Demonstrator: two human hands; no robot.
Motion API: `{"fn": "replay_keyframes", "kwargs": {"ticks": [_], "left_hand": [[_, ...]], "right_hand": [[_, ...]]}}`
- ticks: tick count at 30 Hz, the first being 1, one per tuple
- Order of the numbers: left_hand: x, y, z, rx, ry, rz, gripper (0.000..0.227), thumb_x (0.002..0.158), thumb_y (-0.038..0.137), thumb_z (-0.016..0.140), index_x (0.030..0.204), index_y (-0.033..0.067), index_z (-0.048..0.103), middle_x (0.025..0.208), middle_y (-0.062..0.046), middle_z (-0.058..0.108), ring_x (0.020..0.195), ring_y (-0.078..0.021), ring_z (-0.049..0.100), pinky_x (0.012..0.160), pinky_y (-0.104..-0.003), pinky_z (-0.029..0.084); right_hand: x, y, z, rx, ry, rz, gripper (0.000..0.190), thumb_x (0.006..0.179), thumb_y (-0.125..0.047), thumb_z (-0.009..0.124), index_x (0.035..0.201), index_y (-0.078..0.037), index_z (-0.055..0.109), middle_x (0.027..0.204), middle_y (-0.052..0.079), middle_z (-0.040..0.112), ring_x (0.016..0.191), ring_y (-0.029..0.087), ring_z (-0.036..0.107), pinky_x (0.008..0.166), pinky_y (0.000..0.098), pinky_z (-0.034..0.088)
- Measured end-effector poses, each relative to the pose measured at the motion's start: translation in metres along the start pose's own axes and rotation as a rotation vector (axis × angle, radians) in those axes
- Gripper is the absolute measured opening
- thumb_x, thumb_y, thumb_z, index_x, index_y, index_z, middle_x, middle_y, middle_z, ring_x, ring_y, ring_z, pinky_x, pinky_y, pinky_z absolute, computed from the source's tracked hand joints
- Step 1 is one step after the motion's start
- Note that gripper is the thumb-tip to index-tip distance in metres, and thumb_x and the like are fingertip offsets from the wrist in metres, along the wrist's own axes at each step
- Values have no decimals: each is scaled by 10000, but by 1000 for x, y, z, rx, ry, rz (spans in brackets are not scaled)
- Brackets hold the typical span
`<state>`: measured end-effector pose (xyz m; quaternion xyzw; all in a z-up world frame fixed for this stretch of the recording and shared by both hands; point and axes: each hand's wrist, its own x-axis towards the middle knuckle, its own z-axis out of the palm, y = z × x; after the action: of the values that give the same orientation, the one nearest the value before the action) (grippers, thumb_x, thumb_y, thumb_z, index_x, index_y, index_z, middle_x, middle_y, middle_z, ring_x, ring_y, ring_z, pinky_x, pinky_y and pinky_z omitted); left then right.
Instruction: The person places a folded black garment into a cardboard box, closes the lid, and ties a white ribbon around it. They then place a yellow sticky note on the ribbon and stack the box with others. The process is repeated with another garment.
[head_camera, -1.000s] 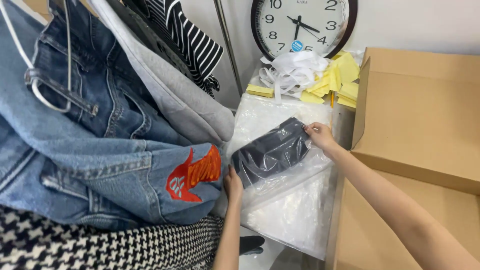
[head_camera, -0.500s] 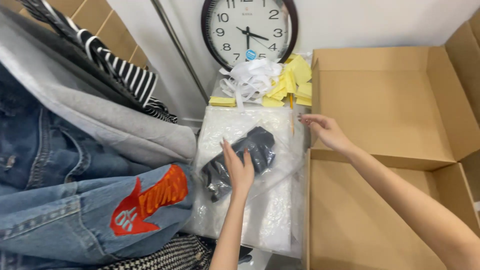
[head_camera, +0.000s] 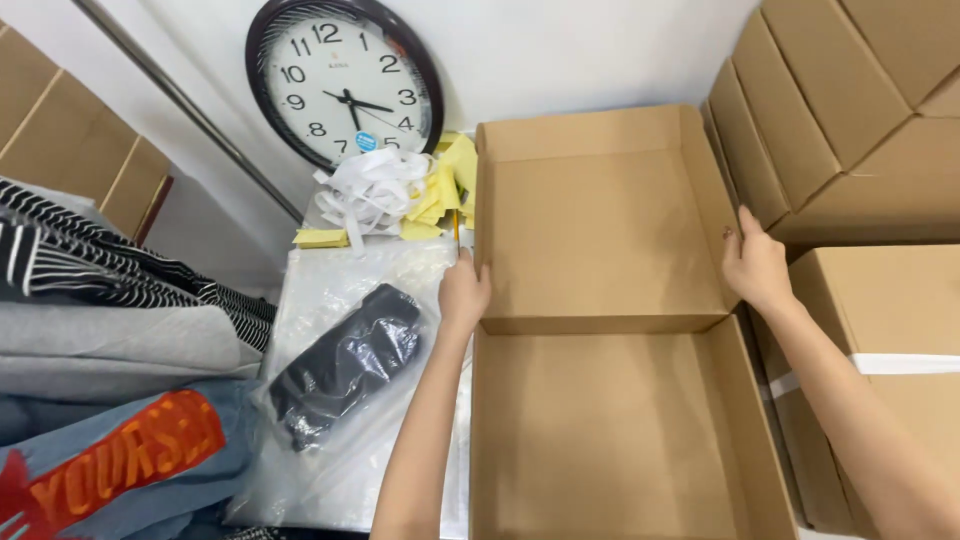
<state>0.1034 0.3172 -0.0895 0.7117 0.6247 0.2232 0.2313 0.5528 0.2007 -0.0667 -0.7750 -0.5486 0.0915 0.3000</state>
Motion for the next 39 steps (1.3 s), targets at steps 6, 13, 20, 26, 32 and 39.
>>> {"fn": "replay_keyframes", "kwargs": {"ticks": [6,13,20,26,32,39], "left_hand": [[17,-24,37,165,52,-60,193,938,82,641,999,-36,782,829,-269,763,861,-478,798,678,-545,654],[-51,49,-17,-35,131,-81,359,1058,44,524,1345,-88,695,1142,-368,762,1096,-518,750,923,-599,620],[-73,43,-6,-475,307,-10,533,1047,-35,522,1580,-23,508,1434,-358,628,1349,-516,585,1126,-611,516],[-79,16,9,-481,295,-9,575,1037,-25,558,1608,21,506,1391,-340,658,1301,-488,633,1075,-582,566],[-113,12,-1,-540,153,12,680,999,2,604,1658,49,445,1495,-270,624,1402,-415,582,1149,-539,511],[-137,2,-38,-994,148,160,864,993,-1,697,1738,209,312,1617,-147,559,1444,-319,577,1195,-472,491]], "right_hand": [[31,88,35,-186,-123,185,332,1091,-313,595,1185,-148,868,951,198,837,988,400,799,809,496,668],[-6,22,-6,-104,-49,129,315,1138,-147,566,1195,67,790,984,343,787,986,481,768,748,550,651],[-44,1,20,195,221,103,163,1171,-58,468,1289,23,546,1160,371,739,1107,534,703,896,644,573],[-70,0,45,221,302,80,172,1163,-36,446,1335,-27,429,1126,337,754,1030,502,734,843,614,586],[-111,5,32,230,194,119,254,1151,-27,458,1403,3,455,1131,351,740,1078,544,711,885,660,586],[-141,48,2,422,237,0,181,1210,-158,568,1146,-35,685,967,215,672,981,277,624,907,546,510]]}}
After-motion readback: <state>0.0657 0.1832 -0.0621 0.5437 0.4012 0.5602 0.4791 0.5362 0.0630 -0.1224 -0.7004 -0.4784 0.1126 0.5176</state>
